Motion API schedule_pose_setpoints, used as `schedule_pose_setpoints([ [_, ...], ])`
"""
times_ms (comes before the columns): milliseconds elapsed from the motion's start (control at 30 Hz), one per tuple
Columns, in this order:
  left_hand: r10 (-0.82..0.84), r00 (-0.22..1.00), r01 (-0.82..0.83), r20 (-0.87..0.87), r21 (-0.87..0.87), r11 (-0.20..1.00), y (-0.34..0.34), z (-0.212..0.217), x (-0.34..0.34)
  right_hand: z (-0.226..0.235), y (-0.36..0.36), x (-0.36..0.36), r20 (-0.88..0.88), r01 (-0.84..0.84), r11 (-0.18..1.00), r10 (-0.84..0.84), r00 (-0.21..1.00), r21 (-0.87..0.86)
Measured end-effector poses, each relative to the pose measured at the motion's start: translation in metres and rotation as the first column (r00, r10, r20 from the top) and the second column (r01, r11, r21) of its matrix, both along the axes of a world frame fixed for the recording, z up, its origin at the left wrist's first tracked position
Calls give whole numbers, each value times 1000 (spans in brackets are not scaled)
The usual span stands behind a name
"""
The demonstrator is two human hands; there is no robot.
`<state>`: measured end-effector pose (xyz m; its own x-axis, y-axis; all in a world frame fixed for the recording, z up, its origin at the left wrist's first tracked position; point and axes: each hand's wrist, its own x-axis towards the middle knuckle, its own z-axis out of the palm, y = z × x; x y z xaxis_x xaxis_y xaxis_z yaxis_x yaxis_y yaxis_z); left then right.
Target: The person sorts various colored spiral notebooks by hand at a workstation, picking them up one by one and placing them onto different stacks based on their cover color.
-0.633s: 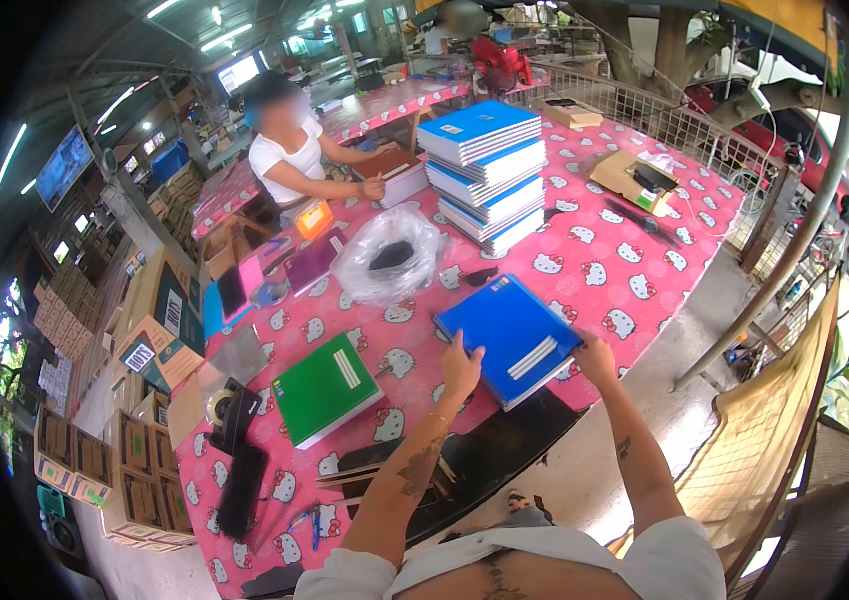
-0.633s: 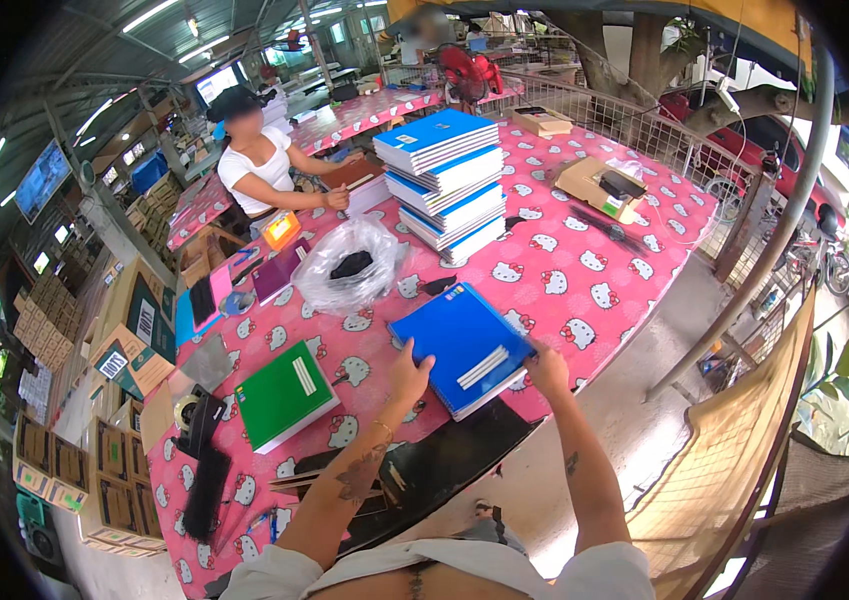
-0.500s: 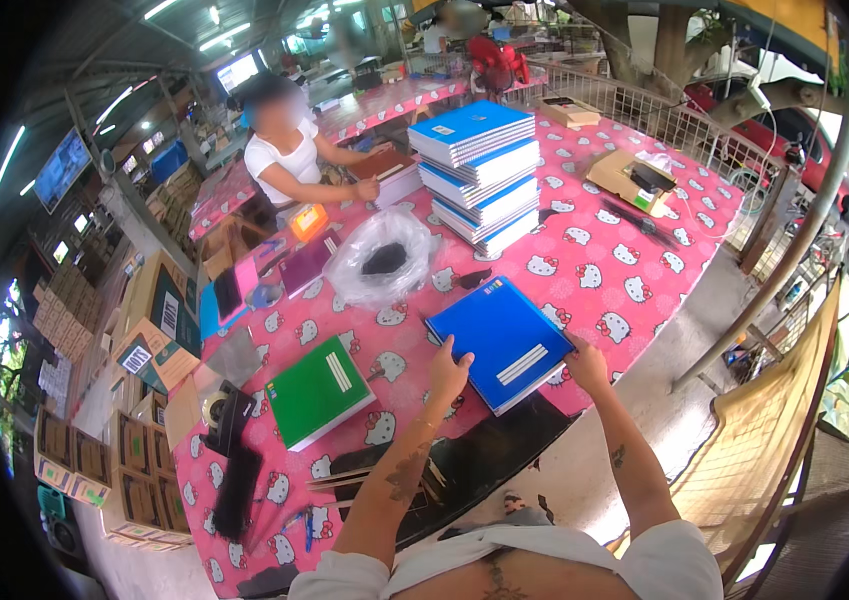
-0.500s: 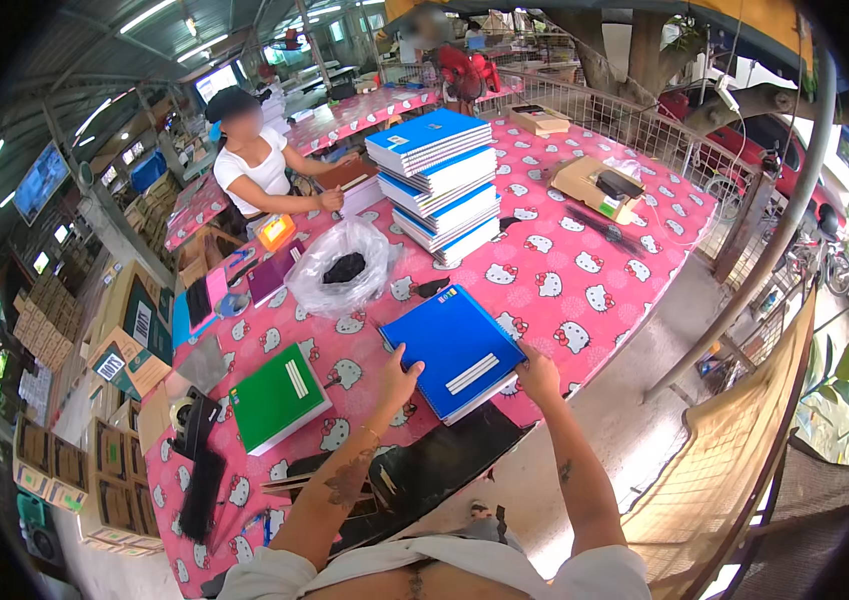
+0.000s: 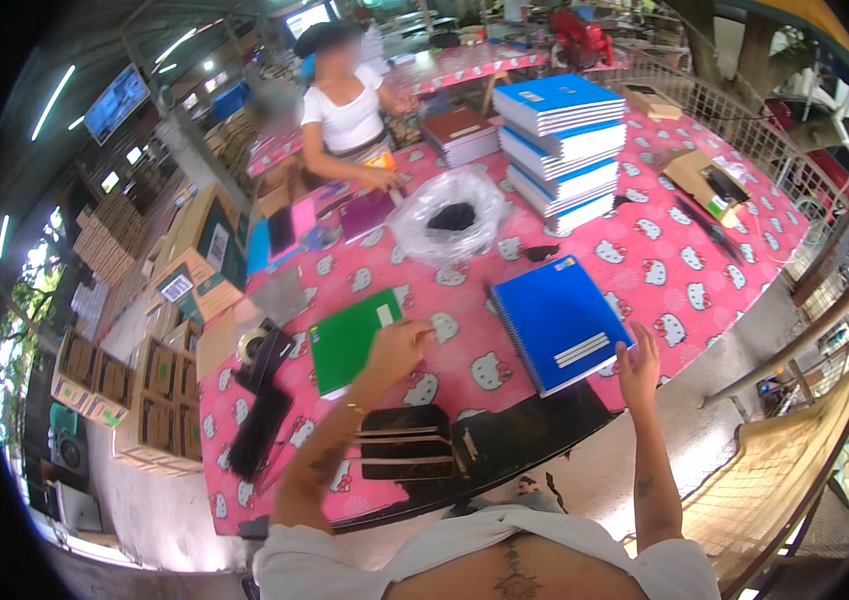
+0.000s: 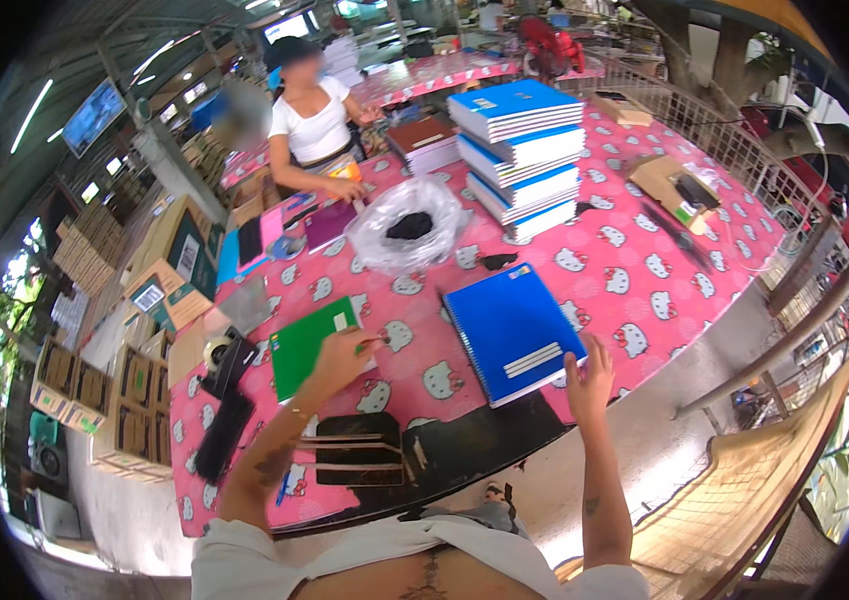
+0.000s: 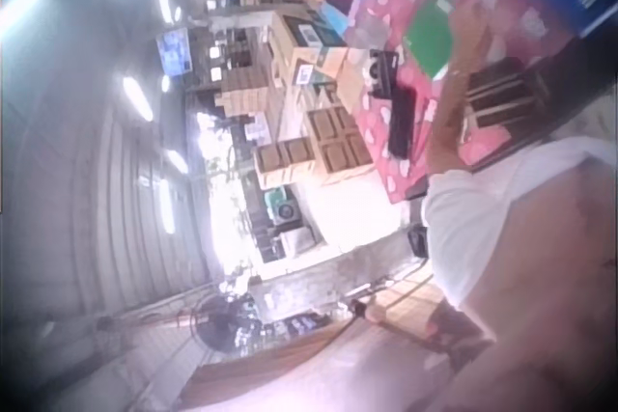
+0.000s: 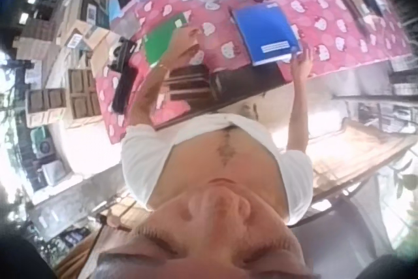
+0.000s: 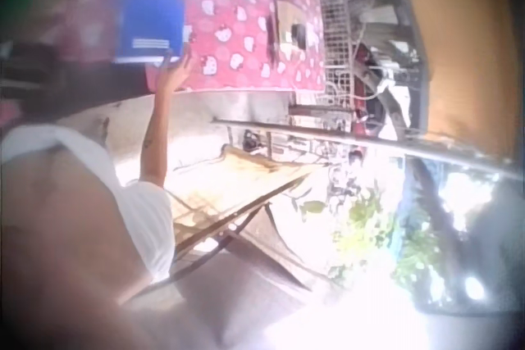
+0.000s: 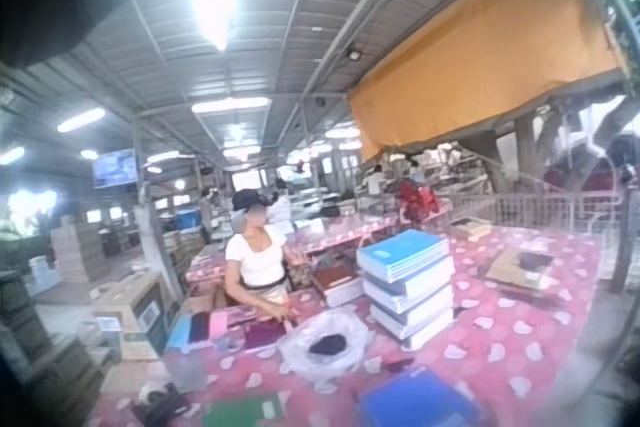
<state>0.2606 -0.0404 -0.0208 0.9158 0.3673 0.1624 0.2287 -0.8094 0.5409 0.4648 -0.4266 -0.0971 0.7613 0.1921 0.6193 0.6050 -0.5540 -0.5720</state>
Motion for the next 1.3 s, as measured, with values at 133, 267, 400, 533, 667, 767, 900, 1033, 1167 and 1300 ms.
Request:
schedule_pose_setpoints([
  [133, -16, 992, 65, -126, 396, 916, 66, -42, -111, 41, 82, -125, -274, -609, 776, 629, 728, 165],
  [267, -76, 994, 16, 81, 574, 819, 107, -114, -146, 40, 152, -223, -293, -838, 545, 807, 512, 36],
  [400, -88, 988, 34, 124, 382, 924, 120, -113, -149, 25, 172, -255, -281, -840, 529, 794, 539, -118],
  [533, -7, 987, -49, 158, 346, 937, 115, -52, -151, 36, 180, -256, -374, -795, 606, 742, 557, 20],
  [667, -59, 966, -68, 254, 466, 882, 51, 87, -147, 54, 189, -228, -51, -483, 872, 487, 872, 76],
  [767, -311, 853, 116, 418, 429, 896, 8, 130, -154, 43, 173, -193, -404, -543, 534, 845, 350, 648],
  [900, -407, 866, 231, 291, 488, 842, -26, 125, -163, 23, 154, -213, -386, -579, 479, 877, 285, 660],
  [1033, -443, 854, 232, 272, 564, 792, -40, 122, -164, 4, 153, -226, -290, -494, 499, 850, 440, 712],
  [1167, -448, 862, 248, 237, 573, 781, -46, 134, -172, -1, 160, -233, -285, -460, 449, 879, 383, 766],
  [1300, -416, 880, 226, 229, 569, 791, -45, 138, -180, 11, 159, -229, -273, -481, 435, 887, 372, 761],
])
